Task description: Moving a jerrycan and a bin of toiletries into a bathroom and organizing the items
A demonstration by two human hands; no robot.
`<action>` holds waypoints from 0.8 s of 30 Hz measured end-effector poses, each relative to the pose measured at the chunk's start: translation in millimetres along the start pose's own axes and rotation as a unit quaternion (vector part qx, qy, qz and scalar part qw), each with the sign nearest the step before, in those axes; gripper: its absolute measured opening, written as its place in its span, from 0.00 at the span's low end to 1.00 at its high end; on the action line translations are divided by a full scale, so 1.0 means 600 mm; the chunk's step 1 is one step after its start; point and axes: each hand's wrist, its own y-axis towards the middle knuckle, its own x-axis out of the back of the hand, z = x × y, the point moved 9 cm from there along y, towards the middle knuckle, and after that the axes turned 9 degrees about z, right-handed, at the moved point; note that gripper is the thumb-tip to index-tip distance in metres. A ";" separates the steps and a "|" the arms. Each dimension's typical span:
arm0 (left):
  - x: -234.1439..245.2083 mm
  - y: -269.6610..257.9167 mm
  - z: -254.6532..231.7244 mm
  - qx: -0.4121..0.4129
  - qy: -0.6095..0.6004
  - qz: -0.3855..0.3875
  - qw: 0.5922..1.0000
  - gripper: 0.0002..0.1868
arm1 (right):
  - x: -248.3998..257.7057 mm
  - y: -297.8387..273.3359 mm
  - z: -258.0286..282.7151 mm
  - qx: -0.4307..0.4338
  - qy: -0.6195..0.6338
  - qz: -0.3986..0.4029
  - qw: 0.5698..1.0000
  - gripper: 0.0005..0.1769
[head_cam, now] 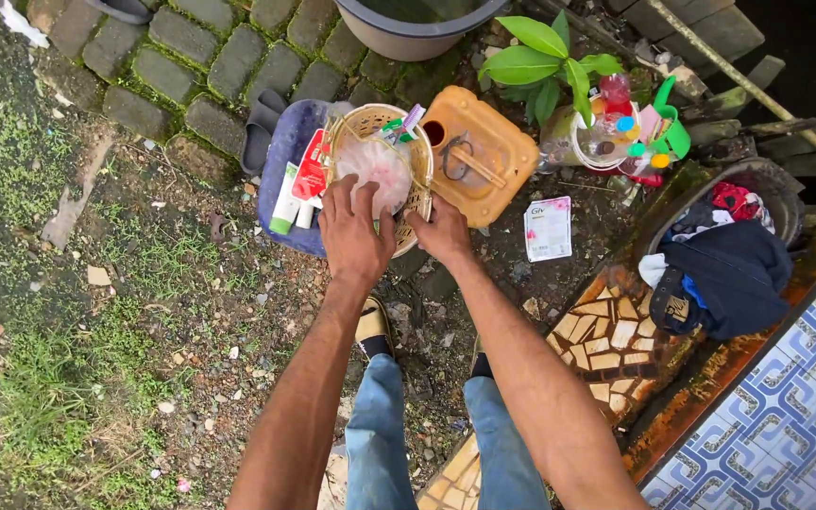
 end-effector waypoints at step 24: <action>-0.027 -0.022 -0.153 -0.169 -0.005 -0.063 0.984 0.17 | 0.142 -0.100 -0.155 0.031 0.234 -0.192 0.953 0.21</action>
